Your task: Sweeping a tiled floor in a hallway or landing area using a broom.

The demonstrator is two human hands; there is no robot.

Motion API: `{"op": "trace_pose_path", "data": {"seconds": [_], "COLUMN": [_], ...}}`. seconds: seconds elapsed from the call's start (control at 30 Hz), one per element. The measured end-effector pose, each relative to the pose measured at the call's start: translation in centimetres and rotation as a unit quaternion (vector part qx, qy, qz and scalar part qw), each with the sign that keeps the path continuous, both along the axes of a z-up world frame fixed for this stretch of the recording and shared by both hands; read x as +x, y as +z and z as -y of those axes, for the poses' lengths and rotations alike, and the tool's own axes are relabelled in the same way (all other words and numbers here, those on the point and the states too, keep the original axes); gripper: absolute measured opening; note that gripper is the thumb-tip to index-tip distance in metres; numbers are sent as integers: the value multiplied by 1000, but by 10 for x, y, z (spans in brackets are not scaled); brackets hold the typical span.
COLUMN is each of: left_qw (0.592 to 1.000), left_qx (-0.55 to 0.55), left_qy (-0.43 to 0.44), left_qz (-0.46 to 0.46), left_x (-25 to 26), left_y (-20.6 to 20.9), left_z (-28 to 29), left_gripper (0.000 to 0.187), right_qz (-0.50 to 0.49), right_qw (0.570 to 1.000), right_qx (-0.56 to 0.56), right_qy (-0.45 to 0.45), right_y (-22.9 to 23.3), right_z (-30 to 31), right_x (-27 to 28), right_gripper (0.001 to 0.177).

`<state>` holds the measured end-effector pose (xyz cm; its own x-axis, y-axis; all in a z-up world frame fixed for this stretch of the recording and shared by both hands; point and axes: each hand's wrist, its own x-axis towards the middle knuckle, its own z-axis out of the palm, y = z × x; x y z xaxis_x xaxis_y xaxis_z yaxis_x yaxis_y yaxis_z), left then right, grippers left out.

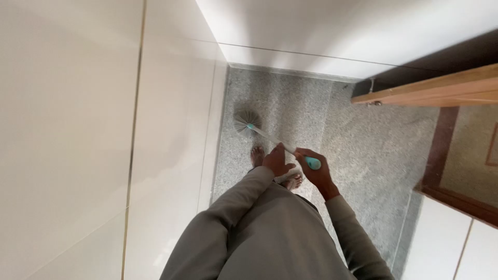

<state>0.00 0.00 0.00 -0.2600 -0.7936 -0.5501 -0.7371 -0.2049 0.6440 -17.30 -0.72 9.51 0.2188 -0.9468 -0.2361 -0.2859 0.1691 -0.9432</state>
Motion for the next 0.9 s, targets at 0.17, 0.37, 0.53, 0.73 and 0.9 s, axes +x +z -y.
{"op": "trace_pose_path", "data": {"seconds": [0.17, 0.37, 0.53, 0.73, 0.9], "left_qw": [991, 940, 934, 946, 938], "left_qx": [35, 56, 95, 21, -176], "left_qy": [-103, -326, -344, -302, -176], "left_qz": [-74, -84, -28, -114, -242], "left_x": [-54, -116, -94, -81, -70], "left_y": [4, -62, -42, -35, 1], "left_z": [7, -25, -16, -2, 23], "left_gripper": [91, 88, 110, 119, 76], "right_qz": [-57, -238, -358, -301, -251], "right_qw": [995, 969, 931, 942, 961], "right_qx": [20, 4, 58, 28, -12], "right_qy": [-73, -66, -51, -148, -112], "right_y": [34, 27, -15, 77, 195], "right_z": [-22, -61, -80, -48, -7], "right_x": [-45, -43, -55, -70, -32], "right_gripper": [22, 24, 28, 17, 24]}}
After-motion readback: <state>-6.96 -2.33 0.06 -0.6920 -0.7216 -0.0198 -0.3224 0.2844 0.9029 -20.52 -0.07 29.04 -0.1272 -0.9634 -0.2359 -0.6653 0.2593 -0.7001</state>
